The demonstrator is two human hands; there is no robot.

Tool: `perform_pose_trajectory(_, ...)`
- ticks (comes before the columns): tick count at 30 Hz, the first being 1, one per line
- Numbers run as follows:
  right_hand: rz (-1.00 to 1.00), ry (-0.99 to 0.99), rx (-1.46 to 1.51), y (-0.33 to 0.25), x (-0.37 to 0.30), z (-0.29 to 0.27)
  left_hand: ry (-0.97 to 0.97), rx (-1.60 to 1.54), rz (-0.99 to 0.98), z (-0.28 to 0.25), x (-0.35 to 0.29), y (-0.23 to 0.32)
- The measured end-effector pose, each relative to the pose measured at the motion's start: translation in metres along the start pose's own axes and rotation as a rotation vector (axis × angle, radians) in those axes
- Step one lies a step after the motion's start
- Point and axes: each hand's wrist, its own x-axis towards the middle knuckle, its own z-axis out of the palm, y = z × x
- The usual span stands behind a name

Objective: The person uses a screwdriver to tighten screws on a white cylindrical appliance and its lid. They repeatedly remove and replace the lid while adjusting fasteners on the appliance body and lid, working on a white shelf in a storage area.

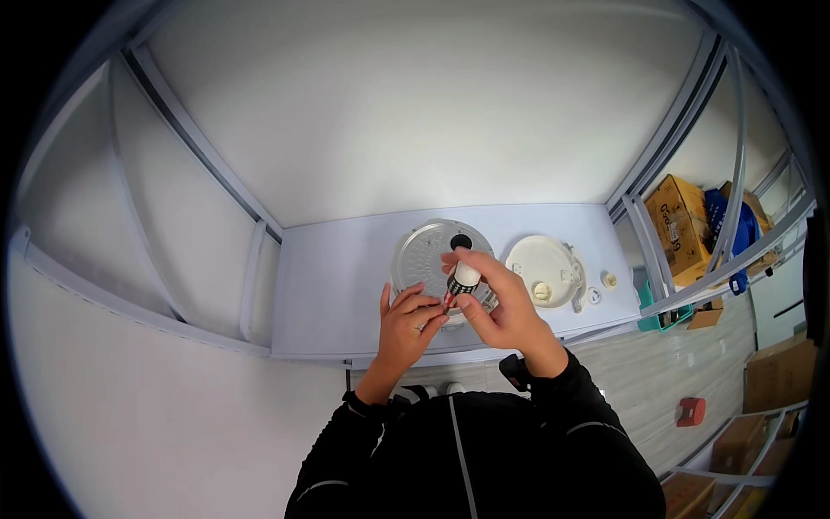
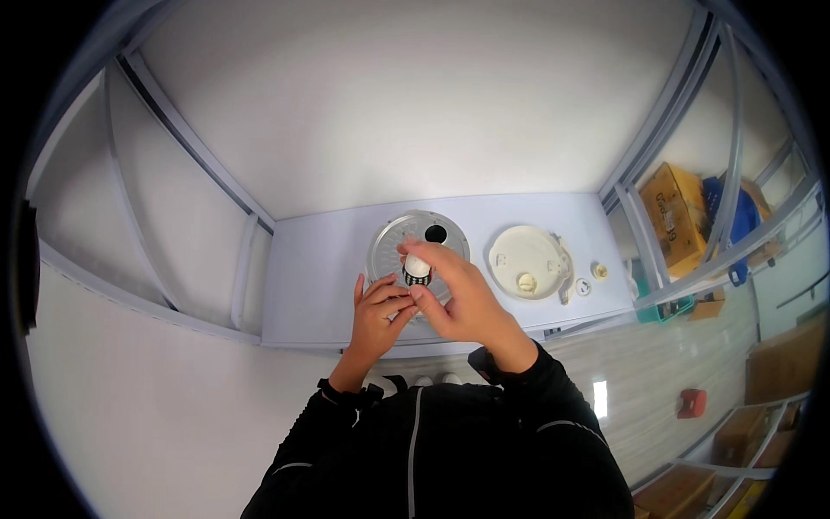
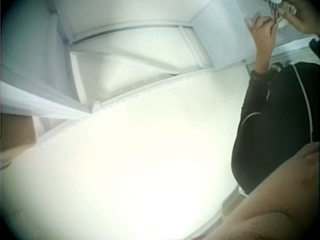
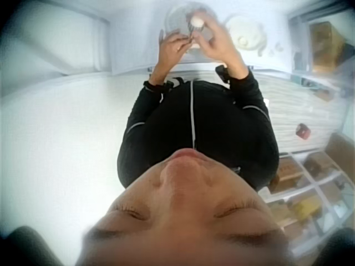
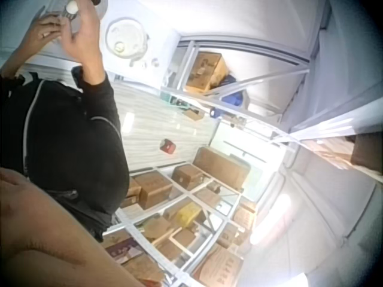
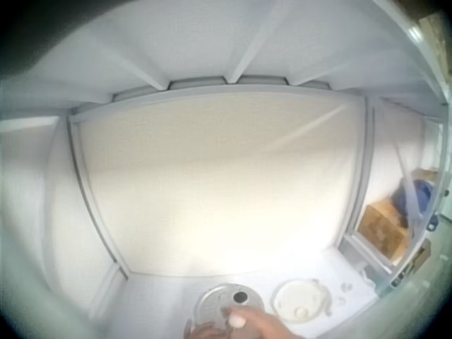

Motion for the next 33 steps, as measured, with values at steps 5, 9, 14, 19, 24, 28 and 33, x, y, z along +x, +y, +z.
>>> perform_pose_trajectory(5, -0.178, 0.036, -0.246, 0.004, 0.002, -0.003, 0.002, 0.006, -0.017, 0.002, 0.000, 0.000)
perform_pose_trajectory(9, -0.117, 0.077, -0.255, 0.008, -0.001, -0.004, -0.005, 0.002, -0.004, 0.001, 0.000, 0.000)
perform_pose_trajectory(14, -0.113, 0.138, -0.106, -0.002, 0.008, 0.005, -0.002, -0.017, -0.013, 0.001, 0.000, 0.000)
perform_pose_trajectory(19, -0.197, 0.128, -0.217, 0.003, 0.005, 0.001, -0.021, -0.027, -0.017, -0.001, 0.001, 0.002)
perform_pose_trajectory(24, -0.101, 0.148, -0.080, 0.001, 0.007, 0.001, -0.039, -0.056, -0.024, -0.002, 0.002, 0.001)
perform_pose_trajectory(28, -0.163, 0.149, -0.111, 0.001, 0.008, 0.001, -0.045, -0.077, -0.038, -0.001, 0.002, 0.000)
perform_pose_trajectory(33, -0.119, 0.109, -0.141, 0.006, -0.001, -0.004, -0.047, -0.093, -0.032, 0.000, 0.002, -0.002)
